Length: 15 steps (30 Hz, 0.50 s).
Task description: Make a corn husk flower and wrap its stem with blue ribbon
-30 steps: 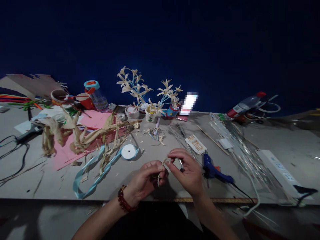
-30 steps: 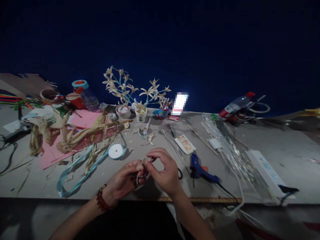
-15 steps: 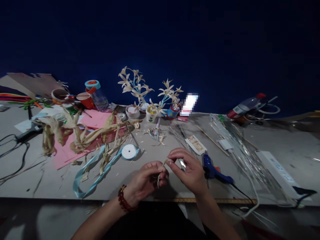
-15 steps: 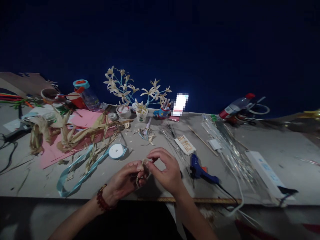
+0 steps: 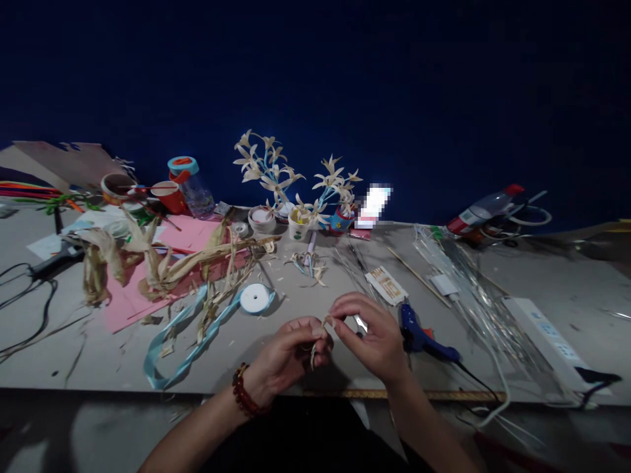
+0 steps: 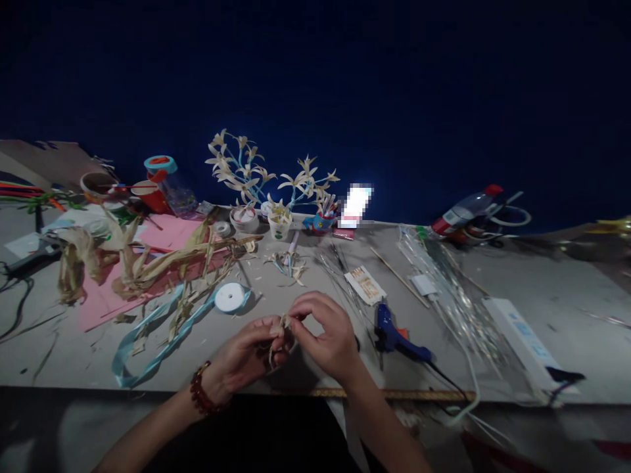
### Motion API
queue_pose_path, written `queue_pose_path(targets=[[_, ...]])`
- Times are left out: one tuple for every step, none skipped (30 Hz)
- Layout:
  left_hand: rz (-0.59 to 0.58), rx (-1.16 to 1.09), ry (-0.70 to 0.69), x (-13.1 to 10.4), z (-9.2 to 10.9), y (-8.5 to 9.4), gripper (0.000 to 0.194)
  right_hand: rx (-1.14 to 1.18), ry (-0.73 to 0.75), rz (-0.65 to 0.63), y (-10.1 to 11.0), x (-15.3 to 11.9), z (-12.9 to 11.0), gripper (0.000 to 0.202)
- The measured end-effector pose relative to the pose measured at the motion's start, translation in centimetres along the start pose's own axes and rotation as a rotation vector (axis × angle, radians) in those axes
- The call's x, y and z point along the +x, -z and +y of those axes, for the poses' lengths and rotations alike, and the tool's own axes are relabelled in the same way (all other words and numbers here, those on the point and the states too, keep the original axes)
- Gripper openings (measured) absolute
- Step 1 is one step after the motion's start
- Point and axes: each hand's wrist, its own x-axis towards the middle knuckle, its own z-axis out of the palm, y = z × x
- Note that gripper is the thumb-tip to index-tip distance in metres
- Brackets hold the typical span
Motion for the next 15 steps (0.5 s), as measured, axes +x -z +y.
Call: queue_pose_path(targets=[[0.001,-0.003,0.001,0.0,0.0,0.0,0.024,-0.006,0.007,-0.003,0.0,0.0,0.0,0.014],[0.001,-0.006,0.0,0.0,0.0,0.1,0.024,-0.011,0.012,-0.007,0.0,0.0,0.0,0.015],[0.001,-0.009,0.0,0.0,0.0,0.2,0.023,-0.013,0.015,-0.009,0.0,0.1,0.0,0.015],[0.0,-0.011,-0.001,0.0,-0.1,0.3,0.023,-0.014,0.014,-0.01,-0.1,0.1,0.0,0.015],[-0.001,-0.012,-0.003,0.0,-0.1,0.4,0.023,-0.013,0.01,-0.012,-0.1,0.1,0.0,0.015],[-0.002,-0.014,-0.004,0.0,-0.1,0.4,0.022,-0.014,0.004,-0.012,-0.2,0.1,0.0,0.015],[-0.004,-0.013,-0.004,0.0,-0.1,0.5,0.022,-0.014,-0.003,-0.009,-0.2,0.1,0.0,0.015],[-0.006,-0.011,-0.005,0.0,-0.1,0.5,0.023,-0.013,-0.013,-0.006,-0.3,0.0,0.0,0.014],[-0.006,-0.008,-0.009,0.0,-0.1,0.5,0.023,-0.009,-0.024,0.0,-0.3,-0.1,0.1,0.014],[-0.004,-0.004,-0.013,0.0,-0.1,0.5,0.024,0.002,-0.04,0.009,-0.3,-0.2,0.1,0.013],[0.002,0.0,-0.017,0.0,0.0,0.4,0.025,0.02,-0.059,0.022,-0.4,-0.4,0.2,0.013],[0.01,0.006,-0.021,0.0,0.0,0.4,0.025,0.042,-0.083,0.04,-0.4,-0.6,0.3,0.013],[0.019,0.012,-0.028,0.0,0.0,0.4,0.026,0.065,-0.107,0.06,-0.4,-0.8,0.4,0.012],[0.027,0.019,-0.036,0.1,0.0,0.4,0.026,0.085,-0.13,0.081,-0.4,-1.0,0.4,0.012],[0.033,0.032,-0.046,0.1,0.0,0.5,0.026,0.102,-0.152,0.102,-0.4,-1.3,0.5,0.011]])
